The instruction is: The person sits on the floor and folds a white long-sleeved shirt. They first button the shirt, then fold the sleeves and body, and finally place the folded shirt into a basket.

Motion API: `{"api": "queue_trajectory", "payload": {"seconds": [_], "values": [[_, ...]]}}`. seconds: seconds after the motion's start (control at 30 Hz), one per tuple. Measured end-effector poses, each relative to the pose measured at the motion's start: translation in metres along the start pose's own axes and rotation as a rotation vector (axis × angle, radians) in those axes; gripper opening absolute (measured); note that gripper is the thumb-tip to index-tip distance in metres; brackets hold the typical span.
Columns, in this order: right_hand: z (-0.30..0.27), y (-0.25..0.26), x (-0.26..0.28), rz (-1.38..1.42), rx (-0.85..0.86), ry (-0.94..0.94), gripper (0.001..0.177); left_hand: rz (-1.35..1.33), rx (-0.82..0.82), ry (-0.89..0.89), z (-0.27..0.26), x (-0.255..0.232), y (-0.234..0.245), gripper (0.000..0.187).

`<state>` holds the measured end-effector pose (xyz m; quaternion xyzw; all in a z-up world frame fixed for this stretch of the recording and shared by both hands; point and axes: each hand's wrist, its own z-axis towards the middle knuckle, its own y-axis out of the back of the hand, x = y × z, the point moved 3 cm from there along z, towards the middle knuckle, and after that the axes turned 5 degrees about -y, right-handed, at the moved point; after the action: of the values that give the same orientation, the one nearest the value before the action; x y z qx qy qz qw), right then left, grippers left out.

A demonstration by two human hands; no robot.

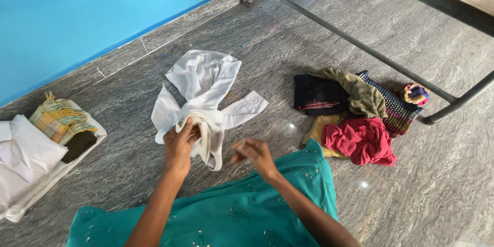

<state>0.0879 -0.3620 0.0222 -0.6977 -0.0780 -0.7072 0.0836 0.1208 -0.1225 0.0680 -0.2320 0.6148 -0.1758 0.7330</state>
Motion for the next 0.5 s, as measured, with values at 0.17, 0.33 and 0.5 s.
{"api": "queue_trajectory", "payload": {"seconds": [0.17, 0.33, 0.5], "values": [[-0.003, -0.053, 0.006, 0.073, 0.295, -0.124, 0.053, 0.021, 0.041, 0.06, -0.014, 0.014, -0.017, 0.034], [0.027, -0.037, 0.029, 0.433, -0.116, -0.04, 0.068, 0.328, 0.29, 0.042, -0.023, 0.029, -0.015, 0.038], [0.044, -0.009, 0.021, 0.274, -0.174, 0.062, 0.053, 0.363, 0.341, 0.107, -0.019, 0.036, -0.01, 0.035]]}}
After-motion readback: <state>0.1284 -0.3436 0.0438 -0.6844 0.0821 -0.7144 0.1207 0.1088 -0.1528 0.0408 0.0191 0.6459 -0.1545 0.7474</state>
